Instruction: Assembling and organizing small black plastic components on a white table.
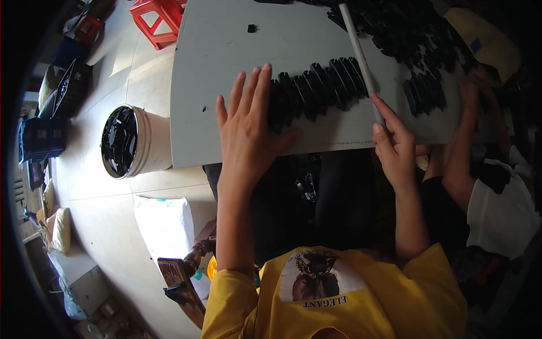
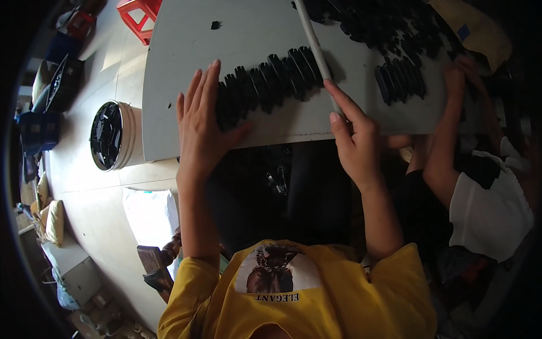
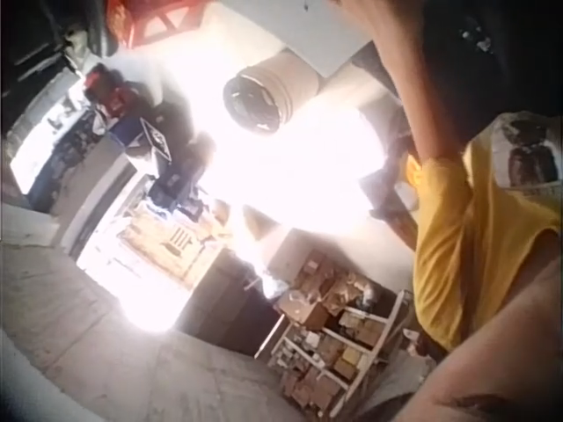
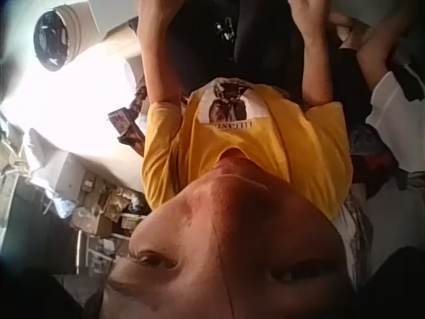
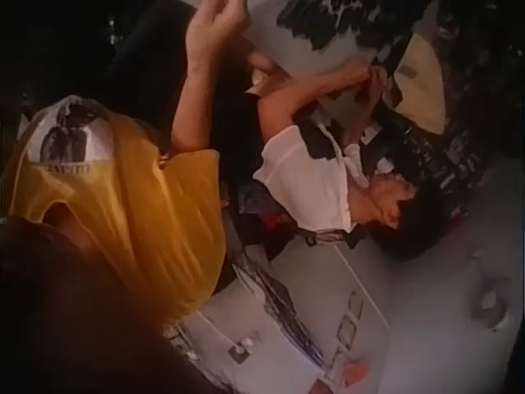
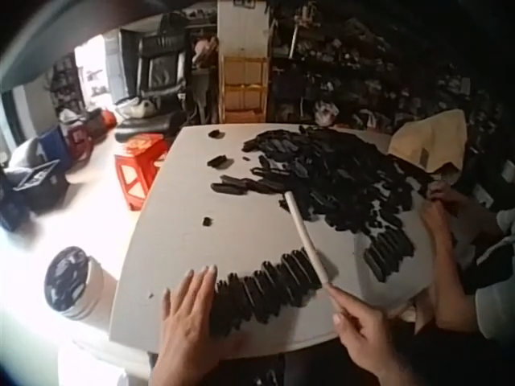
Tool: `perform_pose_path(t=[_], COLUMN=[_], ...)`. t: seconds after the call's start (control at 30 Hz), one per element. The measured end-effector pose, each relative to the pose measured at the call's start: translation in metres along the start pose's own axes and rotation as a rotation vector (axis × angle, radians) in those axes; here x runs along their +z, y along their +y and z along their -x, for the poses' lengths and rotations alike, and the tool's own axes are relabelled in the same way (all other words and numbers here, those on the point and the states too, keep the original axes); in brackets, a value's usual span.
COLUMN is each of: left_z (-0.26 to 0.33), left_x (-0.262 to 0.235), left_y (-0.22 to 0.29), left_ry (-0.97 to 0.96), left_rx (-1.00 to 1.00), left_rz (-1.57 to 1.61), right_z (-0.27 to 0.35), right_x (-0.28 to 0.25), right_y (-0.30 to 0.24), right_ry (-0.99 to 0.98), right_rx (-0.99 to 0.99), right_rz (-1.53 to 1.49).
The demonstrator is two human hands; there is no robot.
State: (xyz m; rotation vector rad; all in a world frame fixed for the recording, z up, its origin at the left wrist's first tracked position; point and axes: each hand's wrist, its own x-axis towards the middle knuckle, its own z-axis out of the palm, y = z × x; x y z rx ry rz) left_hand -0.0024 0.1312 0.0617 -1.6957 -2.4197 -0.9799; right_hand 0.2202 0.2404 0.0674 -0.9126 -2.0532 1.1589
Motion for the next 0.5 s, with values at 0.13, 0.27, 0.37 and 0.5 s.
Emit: perform_pose_path(t=[0.13, 0.27, 0.37, 0.5], left_z=[-0.011, -0.007, -0.002, 0.02], left_x=[0.004, 0.013, 0.013, -0.013], left_y=[-0.004, -0.006, -0.007, -0.02], left_ry=[-0.155, -0.107, 0.058, 0.326], left_rx=[0.016, -0.003, 0.046, 0.115], left_rz=[0.021, 0.042, 0.056, 0.158], right_z=[0.004, 0.005, 0.004, 0.001], right_x=[-0.002, -0.004, -0.002, 0.002], right_y=[0.012, 0.013, 0.017, 0.016], right_ry=[0.004, 0.003, -0.016, -0.027], right_rx=[0.13, 0.153, 0.131, 0.162], right_rz=[-0.1, -0.164, -0.146, -0.187])
